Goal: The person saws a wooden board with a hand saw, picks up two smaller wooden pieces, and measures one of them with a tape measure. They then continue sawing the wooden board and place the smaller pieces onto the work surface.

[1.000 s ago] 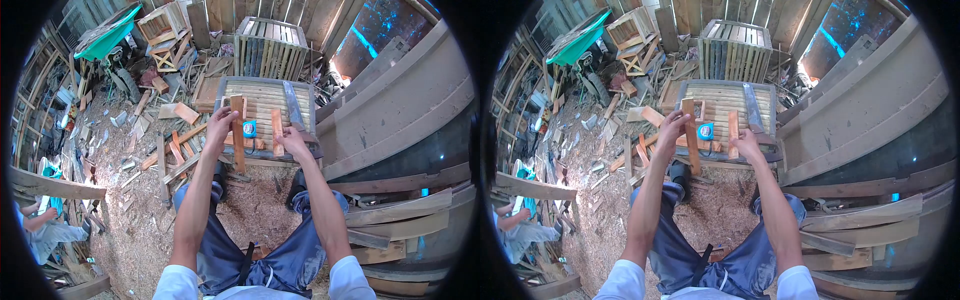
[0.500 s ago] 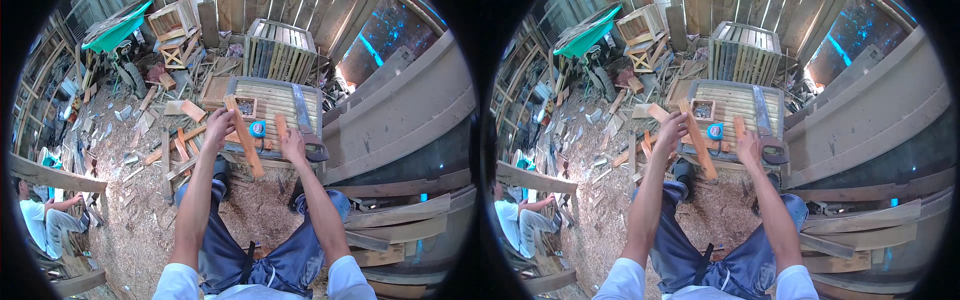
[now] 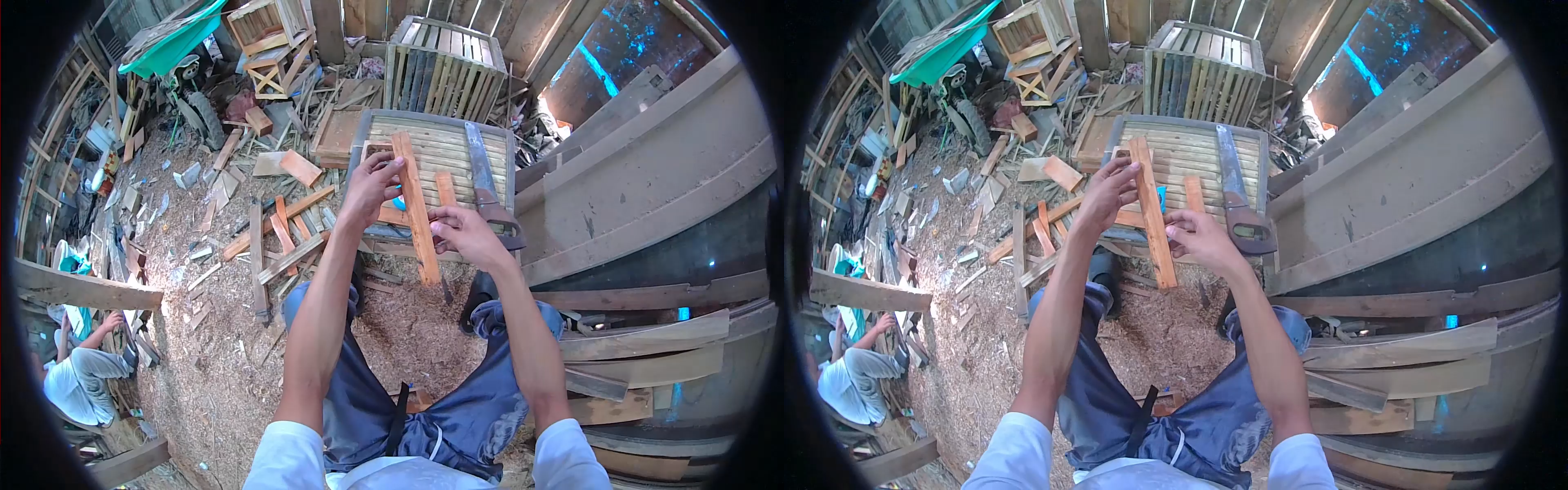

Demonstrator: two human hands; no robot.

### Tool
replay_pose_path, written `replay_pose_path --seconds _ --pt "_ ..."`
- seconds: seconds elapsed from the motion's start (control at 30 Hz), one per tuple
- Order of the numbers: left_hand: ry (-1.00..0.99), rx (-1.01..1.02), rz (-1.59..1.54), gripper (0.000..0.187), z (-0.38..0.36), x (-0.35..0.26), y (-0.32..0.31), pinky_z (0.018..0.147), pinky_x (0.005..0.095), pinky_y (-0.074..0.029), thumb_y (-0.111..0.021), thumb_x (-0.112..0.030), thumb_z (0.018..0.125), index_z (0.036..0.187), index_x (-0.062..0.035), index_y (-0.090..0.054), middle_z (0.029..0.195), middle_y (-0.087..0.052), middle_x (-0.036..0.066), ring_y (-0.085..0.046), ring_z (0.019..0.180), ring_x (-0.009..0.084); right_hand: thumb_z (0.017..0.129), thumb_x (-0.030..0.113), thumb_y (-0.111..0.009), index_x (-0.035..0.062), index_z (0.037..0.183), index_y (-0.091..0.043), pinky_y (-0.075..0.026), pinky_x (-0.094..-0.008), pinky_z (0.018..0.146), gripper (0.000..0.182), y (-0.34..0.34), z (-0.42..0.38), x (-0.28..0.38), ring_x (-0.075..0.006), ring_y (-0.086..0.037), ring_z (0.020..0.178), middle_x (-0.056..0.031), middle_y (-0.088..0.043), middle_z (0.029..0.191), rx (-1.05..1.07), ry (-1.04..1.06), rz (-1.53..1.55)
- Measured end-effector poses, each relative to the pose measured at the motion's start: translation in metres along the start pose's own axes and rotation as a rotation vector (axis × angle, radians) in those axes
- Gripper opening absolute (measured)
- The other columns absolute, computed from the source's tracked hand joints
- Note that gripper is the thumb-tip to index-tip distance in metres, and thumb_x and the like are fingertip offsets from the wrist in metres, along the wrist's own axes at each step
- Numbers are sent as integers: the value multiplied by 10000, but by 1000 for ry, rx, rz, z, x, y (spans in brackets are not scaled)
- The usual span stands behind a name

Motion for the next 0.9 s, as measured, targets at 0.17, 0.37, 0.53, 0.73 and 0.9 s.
replay_pose_path --seconds 0.17,0.37,0.53,0.73,0.9 --pt "-17 21 14 362 -5 -2 -10 694 274 -579 -676 -184 911 1186 21 -559 1005 -609 73 -606 816 126 948 169 -616 -26 1194 -576 -544 -283 721 316 0 -1 10 -119 -630 877 -50 -656 977 -80 40 -9" --pt "170 140 315 390 -20 3 -11 784 353 -564 -665 -239 919 1224 -31 -539 1075 -615 65 -635 925 166 935 157 -630 -21 1157 -607 -564 -287 695 285 -5 15 9 -117 -636 858 -78 -673 976 -205 92 -84" --pt "71 19 402 382 -13 0 17 765 336 -551 -645 -247 930 1228 -35 -537 1031 -631 61 -632 886 148 932 178 -607 4 1166 -604 -554 -394 728 292 6 60 -17 -250 -669 887 -150 -681 976 -349 49 -254" --pt "26 -152 339 343 -11 -14 46 713 303 -547 -602 -222 953 1237 -40 -536 991 -652 59 -639 819 137 875 289 -655 78 1348 -426 -500 -528 822 566 -20 76 -21 -447 -592 1022 -273 -532 1115 -598 7 -866" --pt "44 -156 502 342 -15 -15 50 623 300 -538 -611 -187 915 1186 6 -532 927 -648 92 -645 761 151 844 336 -698 148 1370 -400 -488 -550 805 633 -50 104 -44 -442 -557 1021 -268 -510 1122 -615 76 -966"
Point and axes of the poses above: each hand's wrist, its own z-axis towards the middle knuckle, its own y-axis out of the back of the hand, x = y × z, the point moved 5 cm from there along z, towards the middle knuckle
